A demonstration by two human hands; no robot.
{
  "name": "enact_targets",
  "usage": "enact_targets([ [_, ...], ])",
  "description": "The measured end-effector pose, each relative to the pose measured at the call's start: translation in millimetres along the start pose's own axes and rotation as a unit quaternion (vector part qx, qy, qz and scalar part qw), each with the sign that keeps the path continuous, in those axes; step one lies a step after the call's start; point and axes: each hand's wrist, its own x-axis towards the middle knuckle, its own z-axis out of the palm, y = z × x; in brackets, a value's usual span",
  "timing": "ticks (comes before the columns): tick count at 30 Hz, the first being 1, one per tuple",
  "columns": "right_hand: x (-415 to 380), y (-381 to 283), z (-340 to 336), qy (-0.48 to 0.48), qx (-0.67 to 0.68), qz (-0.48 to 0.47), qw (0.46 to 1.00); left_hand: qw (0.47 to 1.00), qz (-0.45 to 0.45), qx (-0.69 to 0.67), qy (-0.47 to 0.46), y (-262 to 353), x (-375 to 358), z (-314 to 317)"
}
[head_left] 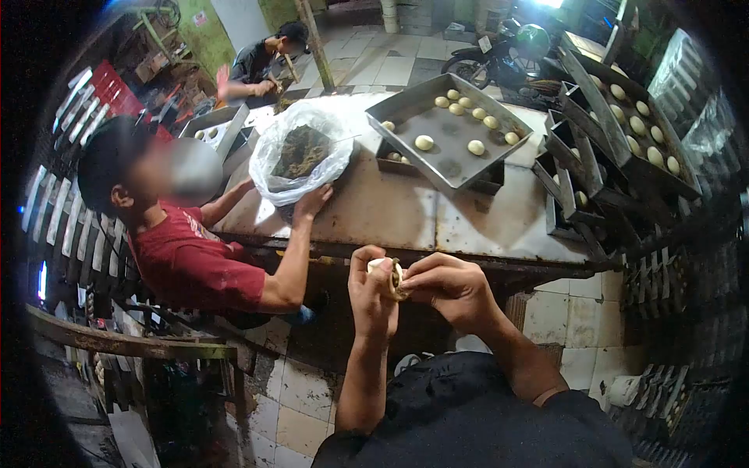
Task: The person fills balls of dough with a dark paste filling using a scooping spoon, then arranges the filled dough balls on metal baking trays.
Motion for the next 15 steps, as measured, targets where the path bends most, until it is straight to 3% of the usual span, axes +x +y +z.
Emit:
enact_targets([
  [4, -30.3, -0.5, -81.3, 0.083, 0.134, 0.090, 0.983, 0.993, 0.039, 0.107, -0.037, -62.7, -6.3, 76.2],
  [6, -44.9, 3.3, -136.3, 0.118, 0.172, 0.108, 0.972, 0.951, 0.092, 0.282, -0.087, -89.5, -1.4, 122.7],
  [7, -53.9, 4.5, -159.7, 0.136, 0.130, 0.087, 0.978, 0.917, 0.117, 0.365, -0.111, -104.3, 1.2, 142.7],
  [8, -60.5, 4.1, -178.9, 0.152, 0.088, 0.068, 0.982, 0.935, 0.035, 0.337, -0.102, -126.6, 3.4, 152.4],
  [9, -67.4, 3.1, -198.2, 0.166, 0.047, 0.051, 0.984, 0.937, 0.017, 0.339, -0.087, -148.3, 10.5, 162.3],
  [10, -77.0, 7.8, -220.8, 0.143, -0.083, 0.026, 0.986, 0.937, 0.000, 0.342, -0.070, -168.3, 18.5, 170.5],
  [12, -87.5, 6.8, -253.3, 0.133, -0.080, 0.030, 0.987, 0.934, -0.044, 0.353, -0.032, -195.3, 33.9, 196.2],
  [15, -84.2, 18.5, -293.1, 0.128, 0.030, 0.072, 0.989, 0.899, -0.008, 0.430, -0.088, -215.2, 32.5, 220.2],
])
